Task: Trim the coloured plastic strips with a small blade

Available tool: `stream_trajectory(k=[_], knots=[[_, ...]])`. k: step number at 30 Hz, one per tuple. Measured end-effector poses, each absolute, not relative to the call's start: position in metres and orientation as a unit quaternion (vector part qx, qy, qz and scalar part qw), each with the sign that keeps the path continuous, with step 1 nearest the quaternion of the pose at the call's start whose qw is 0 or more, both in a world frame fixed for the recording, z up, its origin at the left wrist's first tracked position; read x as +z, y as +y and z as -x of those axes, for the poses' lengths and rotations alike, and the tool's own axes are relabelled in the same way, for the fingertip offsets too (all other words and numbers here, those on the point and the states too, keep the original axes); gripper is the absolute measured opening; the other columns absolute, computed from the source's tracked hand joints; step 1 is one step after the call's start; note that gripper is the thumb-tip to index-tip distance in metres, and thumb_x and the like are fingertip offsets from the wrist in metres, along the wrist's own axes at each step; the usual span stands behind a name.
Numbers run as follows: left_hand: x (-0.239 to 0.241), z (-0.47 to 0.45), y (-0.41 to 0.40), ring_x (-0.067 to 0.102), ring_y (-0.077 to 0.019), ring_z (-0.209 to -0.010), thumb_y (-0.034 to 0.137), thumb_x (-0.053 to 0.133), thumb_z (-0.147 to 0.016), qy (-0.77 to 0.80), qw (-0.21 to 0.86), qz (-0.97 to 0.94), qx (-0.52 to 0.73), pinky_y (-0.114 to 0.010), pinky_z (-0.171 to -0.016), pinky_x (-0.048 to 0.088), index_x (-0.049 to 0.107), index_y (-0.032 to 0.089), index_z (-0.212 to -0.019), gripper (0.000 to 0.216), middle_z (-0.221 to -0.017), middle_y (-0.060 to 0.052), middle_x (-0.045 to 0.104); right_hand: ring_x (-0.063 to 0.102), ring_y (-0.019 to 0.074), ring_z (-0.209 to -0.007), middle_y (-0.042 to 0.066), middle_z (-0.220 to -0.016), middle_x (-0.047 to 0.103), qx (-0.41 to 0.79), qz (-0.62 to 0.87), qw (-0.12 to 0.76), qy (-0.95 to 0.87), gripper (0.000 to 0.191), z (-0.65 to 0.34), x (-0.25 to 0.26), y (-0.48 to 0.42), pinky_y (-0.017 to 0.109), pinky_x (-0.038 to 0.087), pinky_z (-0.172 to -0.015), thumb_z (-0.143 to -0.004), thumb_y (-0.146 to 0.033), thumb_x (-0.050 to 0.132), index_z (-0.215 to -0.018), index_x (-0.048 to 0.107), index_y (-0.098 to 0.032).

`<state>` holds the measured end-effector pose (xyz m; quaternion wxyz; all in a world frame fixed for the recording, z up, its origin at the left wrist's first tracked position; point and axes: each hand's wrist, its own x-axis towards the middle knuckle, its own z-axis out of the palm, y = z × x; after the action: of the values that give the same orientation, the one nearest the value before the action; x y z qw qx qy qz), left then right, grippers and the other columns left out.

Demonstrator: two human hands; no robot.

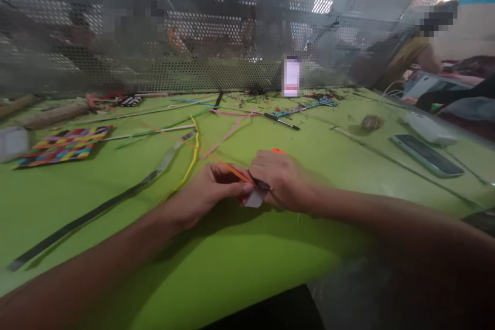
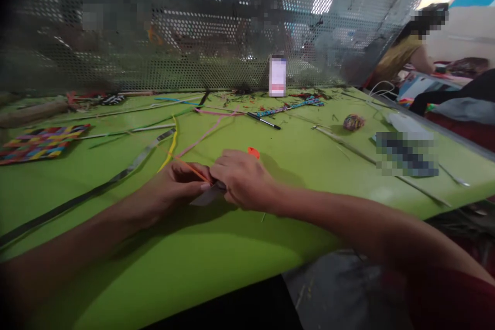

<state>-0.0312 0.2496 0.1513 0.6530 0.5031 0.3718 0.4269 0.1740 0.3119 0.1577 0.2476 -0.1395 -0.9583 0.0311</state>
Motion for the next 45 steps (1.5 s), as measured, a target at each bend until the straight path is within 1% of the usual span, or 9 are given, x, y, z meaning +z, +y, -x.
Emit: stream_trajectory(k=[5,10,17,23,28,32,38,41,45], knots=[[0.1515,0.0322,0.2488,0.065,-0.0134,-0.07,0.023,0.092,-0.076,0.384,0.64,-0.51,0.427,-0.023,-0.07,0.051,0.085,0.02,-0.078,0.007,-0.074,-0.001,0.078,0.043,0.0147,-0.072,0.003,-0.073,0.056,0.031,0.121,0.259,-0.958,0.022,-0.1735,0.163,0.3098,0.028,0.03,-0.07,-0.094,-0.004,0.053,-0.077,0.051,-0.018],[0.1526,0.0326,0.2467,0.064,-0.011,-0.069,0.018,0.091,-0.076,0.384,0.644,-0.505,0.428,-0.02,-0.069,0.05,0.085,0.021,-0.077,0.007,-0.072,0.001,0.078,0.04,0.0144,-0.07,0.001,-0.071,0.052,0.015,0.107,0.272,-0.956,0.023,-0.1731,0.1645,0.3097,0.028,0.029,-0.069,-0.096,-0.006,0.053,-0.076,0.051,-0.018],[0.1538,0.0321,0.2474,0.064,-0.0121,-0.07,0.027,0.091,-0.078,0.393,0.636,-0.515,0.418,-0.021,-0.068,0.05,0.084,0.019,-0.076,0.01,-0.073,0.0,0.077,0.039,0.0149,-0.07,0.002,-0.069,0.052,-0.014,0.13,0.243,-0.961,0.027,-0.1731,0.1619,0.3112,0.03,0.028,-0.068,-0.1,-0.012,0.054,-0.074,0.051,-0.018],[0.1523,0.0334,0.2479,0.065,-0.0128,-0.068,0.024,0.092,-0.076,0.397,0.629,-0.519,0.421,-0.023,-0.069,0.052,0.084,0.02,-0.077,0.009,-0.073,0.0,0.078,0.038,0.0155,-0.069,0.002,-0.069,0.051,-0.023,0.132,0.256,-0.957,0.028,-0.1733,0.1589,0.3121,0.031,0.027,-0.068,-0.101,-0.013,0.054,-0.074,0.05,-0.019],[0.1501,0.0341,0.2476,0.067,-0.0153,-0.068,0.029,0.09,-0.079,0.406,0.61,-0.522,0.436,-0.026,-0.07,0.056,0.085,0.02,-0.079,0.01,-0.072,-0.001,0.077,0.039,0.0156,-0.069,0.002,-0.07,0.051,-0.003,0.14,0.239,-0.961,0.027,-0.1731,0.1604,0.3118,0.031,0.027,-0.069,-0.102,-0.013,0.053,-0.075,0.051,-0.018],[0.149,0.0346,0.2496,0.066,-0.0148,-0.069,0.031,0.088,-0.081,0.402,0.606,-0.52,0.448,-0.025,-0.07,0.055,0.085,0.021,-0.079,0.011,-0.069,-0.001,0.075,0.039,0.0157,-0.07,0.003,-0.071,0.052,0.001,0.141,0.24,-0.961,0.025,-0.1726,0.1609,0.3115,0.03,0.028,-0.07,-0.101,-0.014,0.053,-0.076,0.053,-0.018],[0.1482,0.036,0.2505,0.068,-0.0154,-0.075,0.03,0.087,-0.082,0.402,0.604,-0.538,0.429,-0.026,-0.076,0.055,0.085,0.019,-0.079,0.011,-0.08,-0.002,0.08,0.039,0.0152,-0.07,0.003,-0.07,0.053,0.0,0.152,0.236,-0.96,0.027,-0.1718,0.1611,0.312,0.03,0.028,-0.07,-0.102,-0.014,0.052,-0.075,0.054,-0.017],[0.1482,0.0358,0.2502,0.069,-0.017,-0.077,0.032,0.087,-0.082,0.413,0.601,-0.536,0.426,-0.027,-0.078,0.056,0.084,0.019,-0.078,0.014,-0.082,-0.003,0.081,0.04,0.0151,-0.069,0.003,-0.07,0.054,0.002,0.148,0.242,-0.959,0.026,-0.1717,0.1617,0.3114,0.03,0.028,-0.069,-0.101,-0.011,0.052,-0.076,0.054,-0.017],[0.1497,0.0346,0.2502,0.07,-0.0177,-0.075,0.03,0.088,-0.079,0.421,0.596,-0.534,0.428,-0.029,-0.077,0.058,0.086,0.021,-0.084,0.011,-0.079,-0.003,0.08,0.04,0.0152,-0.07,0.002,-0.071,0.053,0.011,0.141,0.245,-0.959,0.026,-0.1717,0.1607,0.3117,0.03,0.029,-0.07,-0.1,-0.011,0.053,-0.075,0.051,-0.018]])
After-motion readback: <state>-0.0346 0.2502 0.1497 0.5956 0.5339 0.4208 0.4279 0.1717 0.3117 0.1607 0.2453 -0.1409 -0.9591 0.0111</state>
